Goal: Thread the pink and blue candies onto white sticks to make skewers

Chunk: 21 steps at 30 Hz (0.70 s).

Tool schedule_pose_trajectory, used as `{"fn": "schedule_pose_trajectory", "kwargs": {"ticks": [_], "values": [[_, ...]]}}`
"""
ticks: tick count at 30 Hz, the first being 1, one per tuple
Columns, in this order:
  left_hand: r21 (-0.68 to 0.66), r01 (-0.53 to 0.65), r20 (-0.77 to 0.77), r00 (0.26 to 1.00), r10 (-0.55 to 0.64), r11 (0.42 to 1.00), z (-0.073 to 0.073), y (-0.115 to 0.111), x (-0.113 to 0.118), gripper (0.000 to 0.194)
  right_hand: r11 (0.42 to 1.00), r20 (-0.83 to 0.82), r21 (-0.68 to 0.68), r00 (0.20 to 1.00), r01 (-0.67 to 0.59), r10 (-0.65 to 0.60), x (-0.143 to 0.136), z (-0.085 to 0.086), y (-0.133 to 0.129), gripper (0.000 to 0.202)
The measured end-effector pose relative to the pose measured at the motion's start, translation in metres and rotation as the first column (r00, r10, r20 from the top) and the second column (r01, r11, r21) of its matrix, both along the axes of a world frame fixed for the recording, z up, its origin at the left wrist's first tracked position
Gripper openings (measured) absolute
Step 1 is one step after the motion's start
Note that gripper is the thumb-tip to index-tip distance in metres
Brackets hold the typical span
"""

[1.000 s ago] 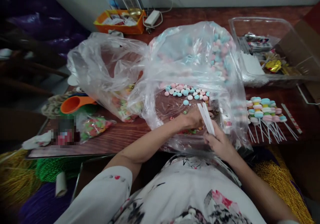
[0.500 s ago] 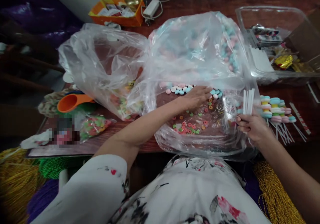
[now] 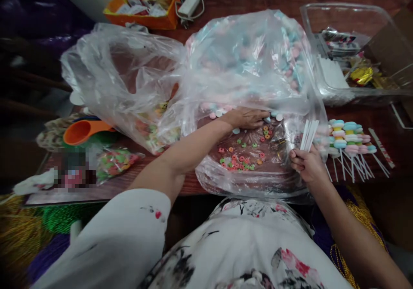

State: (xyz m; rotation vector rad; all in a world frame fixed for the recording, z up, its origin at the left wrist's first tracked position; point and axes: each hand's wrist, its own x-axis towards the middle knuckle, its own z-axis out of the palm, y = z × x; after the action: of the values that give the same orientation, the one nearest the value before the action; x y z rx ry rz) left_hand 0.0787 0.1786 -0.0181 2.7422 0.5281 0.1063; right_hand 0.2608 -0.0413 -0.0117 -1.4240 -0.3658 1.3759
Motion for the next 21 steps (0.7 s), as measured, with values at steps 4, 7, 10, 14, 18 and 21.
{"fn": "schedule_pose_trajectory", "kwargs": {"ticks": [4,7,10,14,18,21], "values": [[0.067,0.046,-0.15,0.988,-0.035,0.997,0.006,0.005,-0.046,0.035,1.0,0.002,0.01,1.0,0.02,-0.02,0.001,-0.001,-0.001,0.043],[0.118,0.008,-0.06,0.998,-0.001,0.993,0.005,-0.001,-0.062,0.037,0.998,0.019,0.04,0.998,0.054,-0.055,-0.004,-0.003,-0.002,0.043],[0.148,-0.093,0.147,0.987,0.071,0.985,0.005,-0.021,-0.065,0.04,0.991,0.049,0.096,0.994,0.09,-0.095,-0.016,-0.006,-0.011,0.036],[0.1,-0.182,0.385,0.913,0.13,0.978,0.007,-0.075,-0.061,0.035,0.974,0.087,0.213,0.992,0.074,-0.095,-0.042,-0.01,-0.038,0.028],[-0.006,-0.27,0.294,0.92,0.26,0.963,0.006,-0.129,-0.055,0.028,0.852,0.251,0.523,0.948,0.037,-0.195,-0.058,-0.016,-0.052,0.037],[0.048,-0.43,0.051,0.903,0.427,0.902,0.008,-0.134,-0.051,0.025,0.832,0.438,0.552,0.87,-0.061,-0.227,-0.055,-0.025,-0.038,0.039]]}}
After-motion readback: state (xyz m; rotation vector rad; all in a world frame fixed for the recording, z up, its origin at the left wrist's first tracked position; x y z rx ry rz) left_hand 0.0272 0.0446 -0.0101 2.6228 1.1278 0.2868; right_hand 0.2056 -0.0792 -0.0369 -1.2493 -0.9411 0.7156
